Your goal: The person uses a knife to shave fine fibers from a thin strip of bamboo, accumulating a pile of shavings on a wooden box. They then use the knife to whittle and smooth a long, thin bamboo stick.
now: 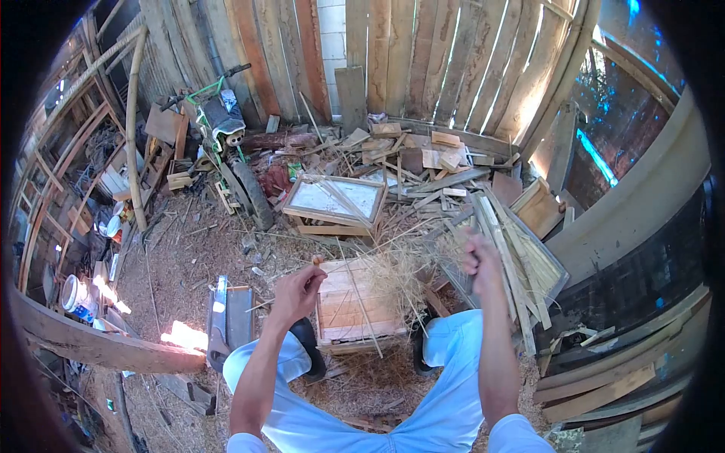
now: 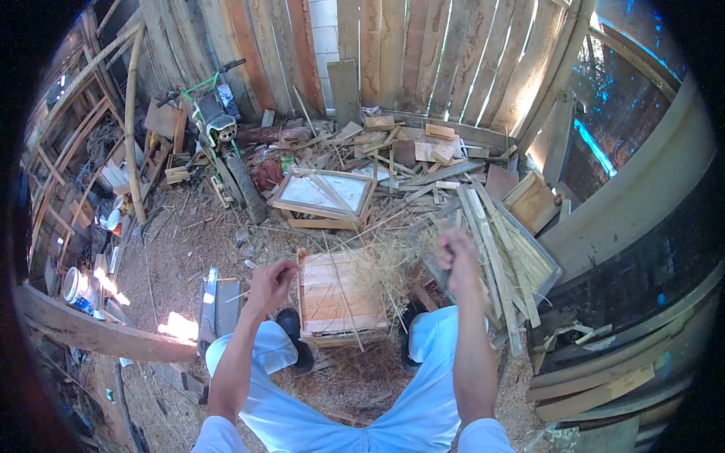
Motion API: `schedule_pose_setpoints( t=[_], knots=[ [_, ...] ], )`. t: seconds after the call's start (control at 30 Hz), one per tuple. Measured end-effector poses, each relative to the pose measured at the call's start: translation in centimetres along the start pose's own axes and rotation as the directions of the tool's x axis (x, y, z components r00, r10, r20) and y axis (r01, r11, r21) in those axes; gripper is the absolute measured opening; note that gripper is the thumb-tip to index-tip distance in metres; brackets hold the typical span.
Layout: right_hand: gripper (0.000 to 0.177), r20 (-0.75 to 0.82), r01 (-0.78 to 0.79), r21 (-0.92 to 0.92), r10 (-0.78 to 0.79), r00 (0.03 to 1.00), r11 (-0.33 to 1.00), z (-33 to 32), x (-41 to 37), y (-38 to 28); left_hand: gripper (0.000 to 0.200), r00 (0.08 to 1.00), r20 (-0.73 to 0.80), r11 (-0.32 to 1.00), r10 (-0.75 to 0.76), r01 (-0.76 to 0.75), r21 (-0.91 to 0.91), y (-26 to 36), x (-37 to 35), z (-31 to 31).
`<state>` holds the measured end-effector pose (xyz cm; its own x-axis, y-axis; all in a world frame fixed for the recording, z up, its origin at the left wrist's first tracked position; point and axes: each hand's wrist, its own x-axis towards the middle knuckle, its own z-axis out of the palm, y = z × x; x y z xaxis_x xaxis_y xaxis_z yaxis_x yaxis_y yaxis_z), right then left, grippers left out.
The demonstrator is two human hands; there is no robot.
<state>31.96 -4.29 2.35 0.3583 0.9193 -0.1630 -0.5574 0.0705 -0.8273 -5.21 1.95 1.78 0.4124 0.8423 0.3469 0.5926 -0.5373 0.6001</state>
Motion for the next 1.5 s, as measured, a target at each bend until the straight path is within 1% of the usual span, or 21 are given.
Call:
schedule_pose_setpoints(
  t=[0.1,0.17,0.2,0.27,0.33,0.4,0.47,0.53,0.6,0.7,0.83,0.9,0.93,0.97,1.03,1.1,1.2,1.23,1.27,1.3,1.5],
  knots=[
    [0.042,0.27,-0.167,-0.098,0.188,0.944,0.981,2.9,-1.4,3.0,0.005,0.999,0.031,0.999,0.038,-0.037,-0.035,1.3,0.8,1.8],
    [0.047,0.347,-0.236,-0.179,0.285,0.893,0.955,5.2,-2.6,5.0,0.005,0.997,0.043,0.995,0.057,-0.053,-0.086,2.9,1.2,2.5],
    [0.047,0.346,-0.23,-0.169,0.277,0.897,0.958,6.2,-3.1,5.8,0.005,0.996,0.051,0.988,0.074,-0.066,-0.143,3.5,1.4,2.8],
    [0.048,0.421,-0.229,-0.27,0.329,0.845,0.935,7.3,-3.8,6.8,0.005,0.991,0.07,0.987,0.11,-0.101,-0.124,3.5,1.5,3.4],
    [0.046,0.423,-0.256,-0.229,0.333,0.843,0.939,6.9,-3.3,7.2,0.004,0.981,0.168,0.987,0.093,-0.068,-0.148,4.1,1.4,3.2],
    [0.044,0.429,-0.289,-0.188,0.343,0.836,0.939,6.6,-3.1,7.4,0.004,0.979,0.189,0.988,0.078,-0.05,-0.144,4.3,1.5,2.8],
    [0.037,0.409,-0.245,-0.252,0.333,0.85,0.936,6.0,-2.8,6.5,0.004,0.977,0.205,0.99,0.061,-0.032,-0.14,4.1,1.6,2.7],
    [0.032,0.376,-0.236,-0.204,0.299,0.877,0.95,5.3,-2.4,4.6,0.005,0.979,0.202,0.988,0.041,-0.01,-0.154,3.2,1.3,2.4],
    [0.031,0.262,-0.172,-0.106,0.195,0.945,0.979,3.5,-1.2,2.8,0.005,0.986,0.152,0.983,0.065,-0.037,-0.178,1.3,0.7,2.7],
    [0.03,0.216,-0.129,-0.072,0.141,0.966,0.989,2.4,-0.7,1.8,0.006,0.982,0.188,0.982,0.022,0.014,-0.188,1.0,0.5,1.9],
    [0.03,0.144,-0.183,-0.011,0.182,0.973,0.983,2.1,-0.7,1.4,0.006,0.977,0.215,0.995,0.017,0.005,-0.103,1.7,0.5,1.7],
    [0.036,0.112,-0.278,-0.029,0.279,0.954,0.96,2.1,-0.7,2.1,0.006,0.977,0.212,0.997,0.015,0.003,-0.082,1.5,0.6,1.5],
    [0.036,0.113,-0.274,-0.028,0.276,0.955,0.961,2.1,-0.6,2.2,0.007,0.987,0.157,0.995,0.038,-0.024,-0.096,1.3,0.6,2.1],
    [0.034,0.146,-0.244,0.016,0.239,0.96,0.97,2.1,-0.6,2.4,0.007,0.993,0.102,0.993,0.06,-0.048,-0.112,1.2,0.6,2.5],
    [0.032,0.177,-0.214,0.056,0.202,0.963,0.975,2.2,-0.6,2.3,0.007,0.993,0.113,0.994,0.016,-0.003,-0.111,1.2,0.7,2.3],
    [0.045,0.165,-0.101,-0.045,0.107,0.981,0.994,2.4,-0.7,1.9,0.008,0.991,0.131,0.994,-0.023,0.037,-0.106,1.1,0.9,2.2],
    [0.043,0.205,-0.001,-0.131,0.028,0.978,0.991,3.1,-1.4,1.6,0.008,0.994,0.083,0.99,-0.074,0.083,-0.113,0.3,0.8,2.4],
    [0.043,0.203,-0.004,-0.133,0.032,0.979,0.991,3.3,-1.6,1.6,0.008,0.995,0.049,0.978,-0.082,0.09,-0.188,-0.4,0.8,2.8],
    [0.043,0.224,0.065,-0.192,-0.021,0.974,0.979,3.6,-1.8,1.6,0.008,0.996,0.014,0.961,-0.092,0.093,-0.261,-0.9,0.7,3.2],
    [0.043,0.248,0.135,-0.249,-0.071,0.966,0.959,3.8,-1.9,1.8,0.008,0.995,0.018,0.96,-0.093,0.095,-0.263,-0.7,0.8,3.2],
    [0.051,0.294,0.283,-0.437,-0.162,0.942,0.854,4.6,-2.6,2.1,0.009,0.996,-0.012,0.947,-0.085,0.077,-0.311,-0.4,0.8,3.4]
  ],
)
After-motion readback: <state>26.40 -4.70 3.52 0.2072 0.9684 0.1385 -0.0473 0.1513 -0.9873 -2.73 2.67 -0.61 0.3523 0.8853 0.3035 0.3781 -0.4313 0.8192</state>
